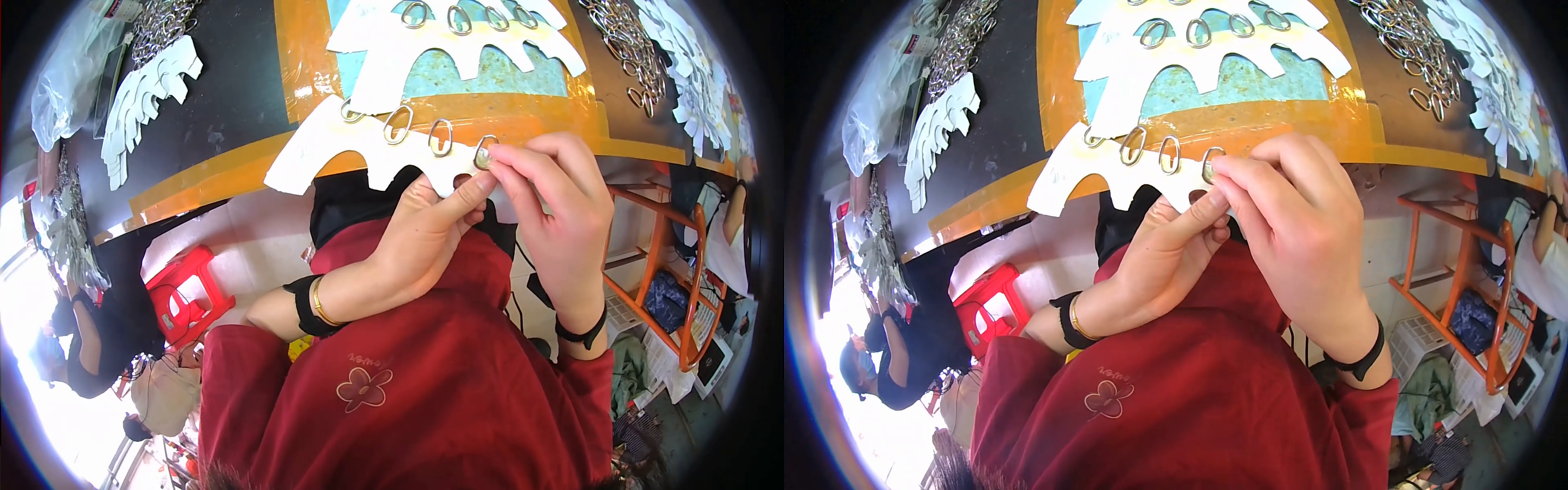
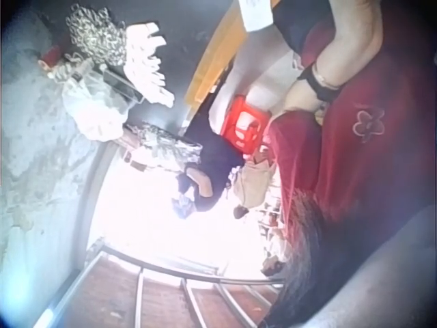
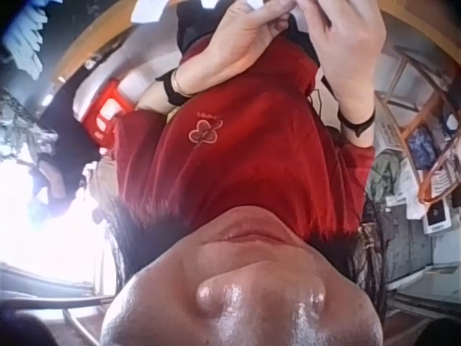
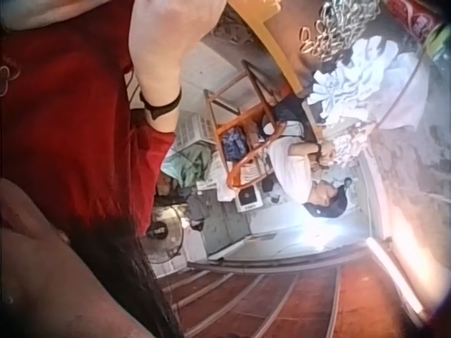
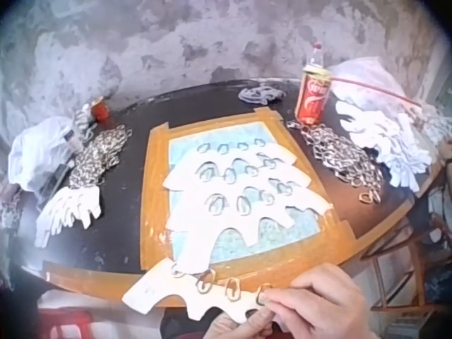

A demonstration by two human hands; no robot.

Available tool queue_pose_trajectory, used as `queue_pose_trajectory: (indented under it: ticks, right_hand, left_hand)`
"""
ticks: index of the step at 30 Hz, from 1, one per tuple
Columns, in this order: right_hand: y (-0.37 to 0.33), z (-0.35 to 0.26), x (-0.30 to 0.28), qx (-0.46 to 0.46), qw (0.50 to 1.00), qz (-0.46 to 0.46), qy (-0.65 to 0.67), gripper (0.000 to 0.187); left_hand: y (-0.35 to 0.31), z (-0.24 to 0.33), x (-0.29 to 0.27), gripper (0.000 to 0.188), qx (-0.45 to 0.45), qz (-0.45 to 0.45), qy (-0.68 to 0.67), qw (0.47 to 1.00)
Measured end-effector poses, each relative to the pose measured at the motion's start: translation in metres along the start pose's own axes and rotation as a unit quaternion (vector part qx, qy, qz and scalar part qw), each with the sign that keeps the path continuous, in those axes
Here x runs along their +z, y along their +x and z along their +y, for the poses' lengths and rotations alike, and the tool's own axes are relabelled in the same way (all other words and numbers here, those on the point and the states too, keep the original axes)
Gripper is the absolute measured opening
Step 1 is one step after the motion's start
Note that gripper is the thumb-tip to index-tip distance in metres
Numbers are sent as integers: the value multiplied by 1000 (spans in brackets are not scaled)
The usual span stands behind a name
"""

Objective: Applying adhesive to shoe upper components with a brush and attaching metal rings.

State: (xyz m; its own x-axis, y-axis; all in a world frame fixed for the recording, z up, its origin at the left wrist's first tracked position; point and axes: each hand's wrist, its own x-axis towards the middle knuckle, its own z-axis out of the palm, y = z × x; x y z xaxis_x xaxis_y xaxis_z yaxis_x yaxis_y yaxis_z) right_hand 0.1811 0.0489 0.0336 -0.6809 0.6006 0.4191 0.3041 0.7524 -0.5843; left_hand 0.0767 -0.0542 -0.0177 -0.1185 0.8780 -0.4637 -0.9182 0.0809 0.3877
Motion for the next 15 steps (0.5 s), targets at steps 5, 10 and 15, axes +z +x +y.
queue_pose_trajectory:
  ticks: [5,10,15]
  right_hand:
    - [1,1,0,-14,999,-22,-46,18]
    - [7,-1,-1,17,998,-41,-38,15]
    - [10,2,-5,53,995,-83,-24,11]
  left_hand:
    - [0,-4,-1,8,3,15,8,1000]
    - [1,-4,-4,9,12,-1,44,999]
    - [-2,-4,-1,15,-21,18,52,998]
